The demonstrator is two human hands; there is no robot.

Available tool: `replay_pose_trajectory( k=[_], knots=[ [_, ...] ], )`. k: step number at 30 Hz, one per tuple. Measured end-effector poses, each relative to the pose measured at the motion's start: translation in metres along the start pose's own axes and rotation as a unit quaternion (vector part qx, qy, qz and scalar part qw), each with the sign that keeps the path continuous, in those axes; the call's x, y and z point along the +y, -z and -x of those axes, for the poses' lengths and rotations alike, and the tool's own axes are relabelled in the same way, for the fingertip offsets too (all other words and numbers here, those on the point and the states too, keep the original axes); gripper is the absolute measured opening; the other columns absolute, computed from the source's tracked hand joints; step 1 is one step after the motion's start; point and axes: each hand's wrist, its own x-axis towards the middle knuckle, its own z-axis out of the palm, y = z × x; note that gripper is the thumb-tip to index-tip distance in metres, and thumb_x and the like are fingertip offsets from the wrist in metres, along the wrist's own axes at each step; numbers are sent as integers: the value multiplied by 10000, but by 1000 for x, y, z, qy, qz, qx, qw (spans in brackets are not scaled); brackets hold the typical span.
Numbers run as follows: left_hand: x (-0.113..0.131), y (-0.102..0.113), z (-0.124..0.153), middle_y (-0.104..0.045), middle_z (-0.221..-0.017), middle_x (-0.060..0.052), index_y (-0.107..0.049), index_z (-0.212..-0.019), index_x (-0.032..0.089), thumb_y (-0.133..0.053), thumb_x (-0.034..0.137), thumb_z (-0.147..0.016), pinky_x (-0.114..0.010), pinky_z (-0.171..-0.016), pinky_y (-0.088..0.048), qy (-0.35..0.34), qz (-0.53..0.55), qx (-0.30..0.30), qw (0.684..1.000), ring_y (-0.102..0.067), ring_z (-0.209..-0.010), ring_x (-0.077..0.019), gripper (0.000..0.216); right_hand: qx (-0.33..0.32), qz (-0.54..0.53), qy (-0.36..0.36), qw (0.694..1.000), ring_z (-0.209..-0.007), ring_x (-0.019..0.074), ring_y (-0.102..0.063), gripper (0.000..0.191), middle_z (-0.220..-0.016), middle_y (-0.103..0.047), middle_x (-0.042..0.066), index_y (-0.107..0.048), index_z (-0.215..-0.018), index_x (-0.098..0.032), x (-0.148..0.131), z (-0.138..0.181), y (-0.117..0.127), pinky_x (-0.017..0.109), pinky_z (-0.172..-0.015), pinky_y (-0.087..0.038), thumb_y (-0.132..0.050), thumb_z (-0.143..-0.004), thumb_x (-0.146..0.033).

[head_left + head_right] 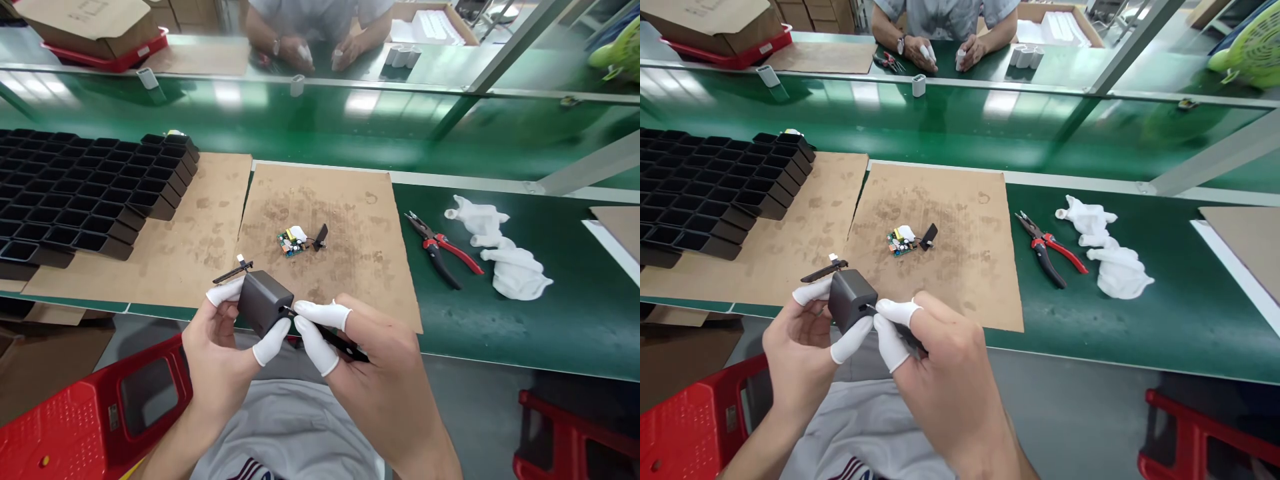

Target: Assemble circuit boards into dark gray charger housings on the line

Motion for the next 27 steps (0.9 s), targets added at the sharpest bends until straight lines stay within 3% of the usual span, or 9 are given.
replay_pose_trajectory(
  k=[5, 7, 10, 13, 18, 21, 27],
  knots=[
    [-10, -2, 5, -817, -1086, -66, -761, -1197, 180, -1014, 261, -716, -377, -951, -692, -98, -54, 20, 994, -792, -1003, -242, 549, -17, 17, -30, 999, -624, 141, -583, 166, -796, -701, 13, -822, -1043, -237, -1, 2, -4, 282, -549, -412, -672, -1058, -168],
    [-16, -2, 7, -809, -1102, -74, -745, -1212, 183, -1009, 263, -747, -424, -974, -699, -140, -77, 30, 987, -800, -1034, -262, 540, -24, 13, -62, 998, -629, 149, -595, 180, -809, -722, 14, -815, -1155, -231, 1, 3, -6, 286, -564, -434, -677, -1047, -192],
    [-23, 1, 7, -812, -1137, -88, -732, -1221, 187, -1021, 261, -749, -460, -950, -717, -211, -128, 50, 968, -818, -1057, -292, 558, -55, 12, -106, 993, -615, 171, -594, 370, -800, -728, 24, -750, -1413, -185, 4, 3, -8, 305, -567, -450, -628, -1079, -286],
    [-27, 6, 5, -825, -1149, -89, -736, -1246, 193, -1038, 212, -715, -456, -932, -720, -265, -162, 48, 949, -828, -1040, -298, 611, -120, -39, -120, 985, -720, 192, -673, 394, -931, -797, 57, -736, -1448, -195, 8, 0, -10, 317, -639, -503, -538, -1124, -299],
    [-31, 16, 2, -835, -1167, -75, -763, -1311, 209, -1025, 189, -724, -432, -943, -697, -262, -170, 21, 950, -816, -1015, -287, 643, -141, -149, -125, 971, -774, 181, -678, 296, -897, -778, 41, -796, -1203, -194, 16, 0, -18, 291, -700, -530, -517, -1117, -246],
    [-32, 23, 2, -830, -1144, -73, -773, -1326, 207, -1020, 195, -717, -440, -961, -686, -247, -178, 16, 952, -806, -1007, -287, 657, -125, -181, -124, 968, -783, 176, -677, 278, -881, -762, 35, -791, -1221, -188, 19, 4, -25, 278, -742, -551, -543, -1102, -232],
    [-33, 33, 0, -805, -1021, -35, -780, -1263, 212, -1032, 242, -698, -389, -846, -676, -233, -207, -2, 950, -776, -879, -243, 619, -115, -233, -115, 959, -848, 170, -707, 296, -973, -790, 49, -782, -1251, -164, 23, 9, -34, 268, -767, -539, -537, -1110, -251]
  ],
)
